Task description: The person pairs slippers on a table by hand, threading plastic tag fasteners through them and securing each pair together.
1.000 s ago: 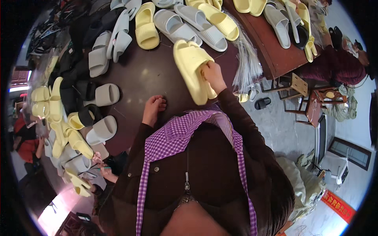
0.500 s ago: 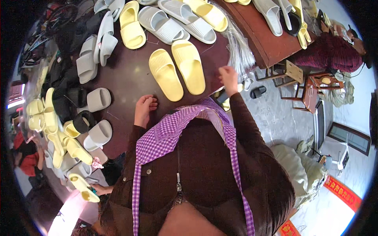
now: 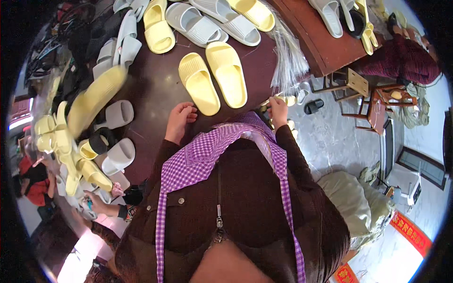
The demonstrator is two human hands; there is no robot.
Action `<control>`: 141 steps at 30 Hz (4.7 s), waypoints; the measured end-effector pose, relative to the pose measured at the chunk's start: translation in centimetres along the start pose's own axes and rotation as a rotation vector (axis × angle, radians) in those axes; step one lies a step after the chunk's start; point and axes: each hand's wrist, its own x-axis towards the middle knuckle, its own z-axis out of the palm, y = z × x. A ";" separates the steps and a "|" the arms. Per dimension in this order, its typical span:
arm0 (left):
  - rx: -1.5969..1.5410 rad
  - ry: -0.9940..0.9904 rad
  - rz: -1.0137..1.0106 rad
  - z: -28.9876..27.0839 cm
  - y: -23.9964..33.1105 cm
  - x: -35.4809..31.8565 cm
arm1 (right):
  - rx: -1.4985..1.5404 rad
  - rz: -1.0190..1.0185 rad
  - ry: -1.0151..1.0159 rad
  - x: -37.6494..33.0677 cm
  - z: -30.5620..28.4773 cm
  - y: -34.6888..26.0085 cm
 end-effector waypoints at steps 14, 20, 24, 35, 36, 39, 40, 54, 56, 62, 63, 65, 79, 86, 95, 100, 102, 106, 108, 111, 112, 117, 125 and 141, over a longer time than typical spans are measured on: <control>0.553 -0.270 0.645 9.3 2.1 -0.2 | -0.219 -0.133 -0.423 -8.9 -0.4 -5.9; 0.627 -0.589 0.975 13.1 4.6 0.2 | -0.259 -0.203 -0.648 -11.6 -0.8 -10.4; 0.550 -0.647 0.754 12.9 5.1 -0.3 | -0.140 -0.277 -0.600 -13.1 -2.9 -13.4; -0.078 -0.418 0.321 8.0 6.7 -3.3 | 0.673 -0.208 -1.026 -9.3 -3.3 -16.3; -0.114 -0.367 0.303 7.4 6.9 -3.8 | 0.669 -0.203 -1.037 -9.0 -2.9 -16.4; 0.089 -0.180 0.584 5.8 6.9 -4.6 | 0.647 -0.211 -0.889 -7.4 -1.1 -15.9; 0.193 -0.088 0.717 5.3 6.8 -4.8 | 0.645 -0.212 -0.886 -6.8 -0.7 -15.6; 0.971 0.030 0.972 5.5 0.5 -1.3 | 0.108 0.206 -0.568 -5.9 10.1 -7.3; 1.025 -0.016 0.944 5.8 0.1 -0.9 | -0.033 0.209 -0.600 -5.6 10.2 -7.2; 1.062 -0.130 0.884 5.6 -0.9 -0.6 | -0.312 0.218 -0.711 -5.9 10.3 -7.0; 1.046 -0.134 0.867 5.6 -1.1 -0.7 | -0.391 0.237 -0.725 -5.7 10.3 -6.8; 1.028 -0.133 0.850 5.5 -1.6 -1.0 | -0.474 0.254 -0.742 -5.4 10.1 -6.2; 1.070 0.142 0.763 8.1 -0.1 4.8 | -0.763 -0.242 -0.687 2.5 13.6 -8.8; 1.009 0.271 0.723 8.5 1.0 7.1 | -0.900 -0.883 -0.649 4.2 10.9 -10.0; 1.034 0.239 0.761 8.3 0.6 7.6 | -0.760 -0.944 -0.212 9.2 13.5 -14.1; 1.073 0.219 0.929 7.4 1.1 7.8 | -0.939 -0.746 -0.199 11.3 16.3 -13.9; 1.067 0.221 0.922 7.0 1.1 7.9 | -0.840 -0.882 -0.121 11.2 17.1 -13.5; 1.058 0.216 0.963 5.9 0.9 8.2 | -0.690 -1.044 -0.185 10.6 19.2 -14.1; 1.070 0.229 1.062 5.3 0.7 8.6 | -0.655 -1.016 -0.307 9.3 20.9 -15.2; 1.091 0.204 1.027 5.1 0.5 8.7 | -0.575 -0.952 -0.523 7.9 23.5 -15.7; 1.105 0.190 1.012 5.0 0.5 8.7 | -0.595 -0.922 -0.568 7.8 24.3 -15.5; 1.065 0.202 1.043 5.0 0.8 8.6 | -0.729 -0.887 -0.658 8.4 27.2 -14.1; 1.058 0.201 1.059 4.8 0.8 8.5 | -0.708 -0.861 -0.707 9.1 29.1 -13.2; 1.067 0.231 1.096 4.6 0.6 8.8 | -0.696 -0.812 -0.772 8.2 29.9 -12.5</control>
